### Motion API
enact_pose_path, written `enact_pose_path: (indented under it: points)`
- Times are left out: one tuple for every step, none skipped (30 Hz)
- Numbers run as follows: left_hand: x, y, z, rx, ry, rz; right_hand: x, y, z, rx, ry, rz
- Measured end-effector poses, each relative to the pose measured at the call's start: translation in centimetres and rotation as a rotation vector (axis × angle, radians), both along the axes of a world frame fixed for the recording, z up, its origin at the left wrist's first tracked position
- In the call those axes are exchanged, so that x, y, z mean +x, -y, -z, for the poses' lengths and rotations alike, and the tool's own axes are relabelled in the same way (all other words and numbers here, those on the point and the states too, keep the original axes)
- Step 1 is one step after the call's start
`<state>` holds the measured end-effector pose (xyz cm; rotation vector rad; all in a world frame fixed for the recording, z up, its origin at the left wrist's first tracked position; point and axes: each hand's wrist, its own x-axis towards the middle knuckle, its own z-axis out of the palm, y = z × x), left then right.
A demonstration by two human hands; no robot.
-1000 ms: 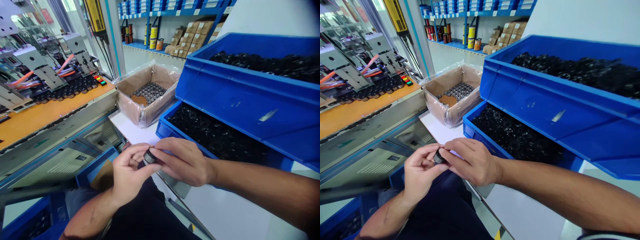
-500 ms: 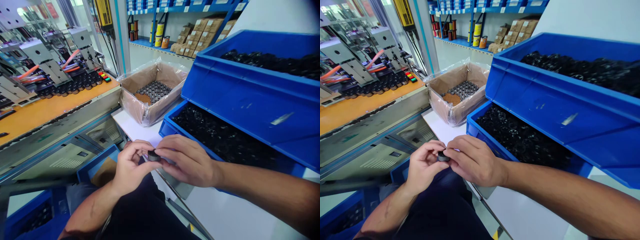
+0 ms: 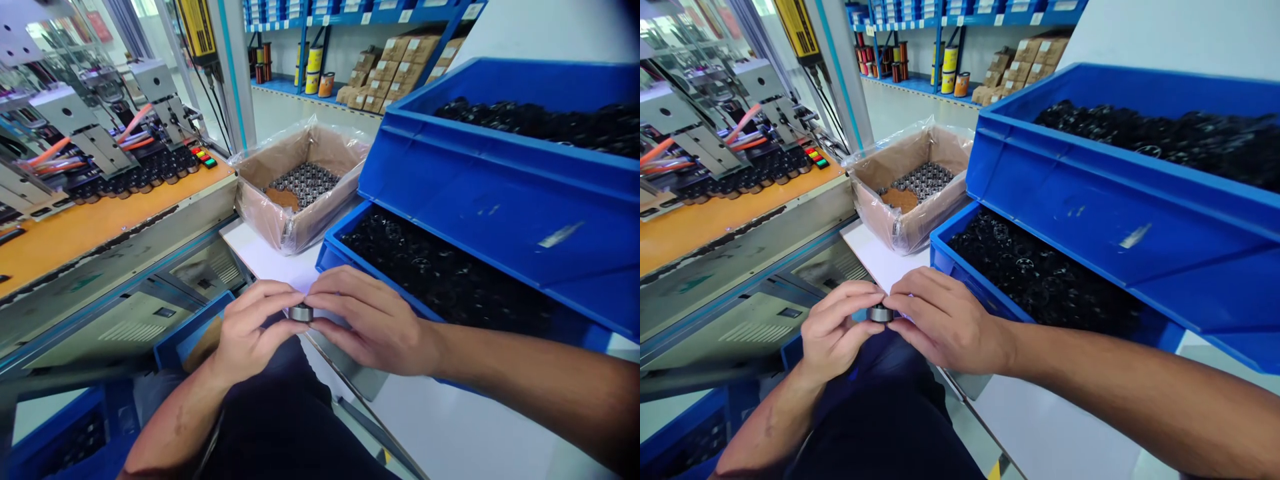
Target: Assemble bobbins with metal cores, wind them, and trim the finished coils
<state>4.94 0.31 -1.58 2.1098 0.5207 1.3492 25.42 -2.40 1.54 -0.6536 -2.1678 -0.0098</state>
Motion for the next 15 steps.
enact_pose_path:
  points:
    - [0.0,-0.1,-0.2,0.043,-0.003,-0.007,0.0,0.1,0.0,0.004,0.010,-0.003]
    - [0.2,-0.1,-0.2,0.066,0.000,-0.012,-0.1,0.1,0.0,0.010,0.021,-0.005]
    - [0.3,0.0,-0.2,0.076,0.008,-0.020,-0.1,0.2,0.0,0.019,0.026,-0.006]
    - [0.5,0.2,0.0,0.074,0.018,-0.033,-0.1,0.2,0.0,0.022,0.028,-0.009]
    - [0.7,0.4,0.2,0.066,0.030,-0.050,-0.1,0.3,0.0,0.022,0.026,-0.010]
    - [0.9,0.7,0.4,0.053,0.040,-0.067,-0.1,0.3,0.1,0.013,0.026,-0.008]
    - [0.9,0.8,0.6,0.040,0.043,-0.082,-0.1,0.3,0.2,-0.001,0.035,0.003]
    - [0.8,0.9,0.7,0.033,0.037,-0.102,0.0,0.3,0.4,-0.017,0.053,0.023]
    - [0.5,0.7,0.7,0.032,0.020,-0.135,0.0,0.3,0.6,-0.028,0.080,0.056]
    - [-0.2,0.2,0.5,0.042,-0.008,-0.194,0.1,0.3,0.9,-0.033,0.110,0.093]
    - [-1.2,-0.6,0.1,0.064,-0.046,-0.281,0.2,0.2,1.2,-0.030,0.133,0.125]
    - [-2.6,-1.7,-0.5,0.090,-0.096,-0.397,0.3,0.1,1.5,-0.022,0.146,0.149]
    - [-4.4,-3.1,-1.3,0.112,-0.159,-0.543,0.5,0.0,1.9,-0.008,0.145,0.162]
    - [-6.4,-4.6,-2.2,0.117,-0.229,-0.693,0.6,-0.1,2.3,0.001,0.147,0.168]
    - [-8.7,-6.2,-3.2,0.085,-0.318,-0.836,0.8,-0.3,2.7,0.008,0.152,0.171]
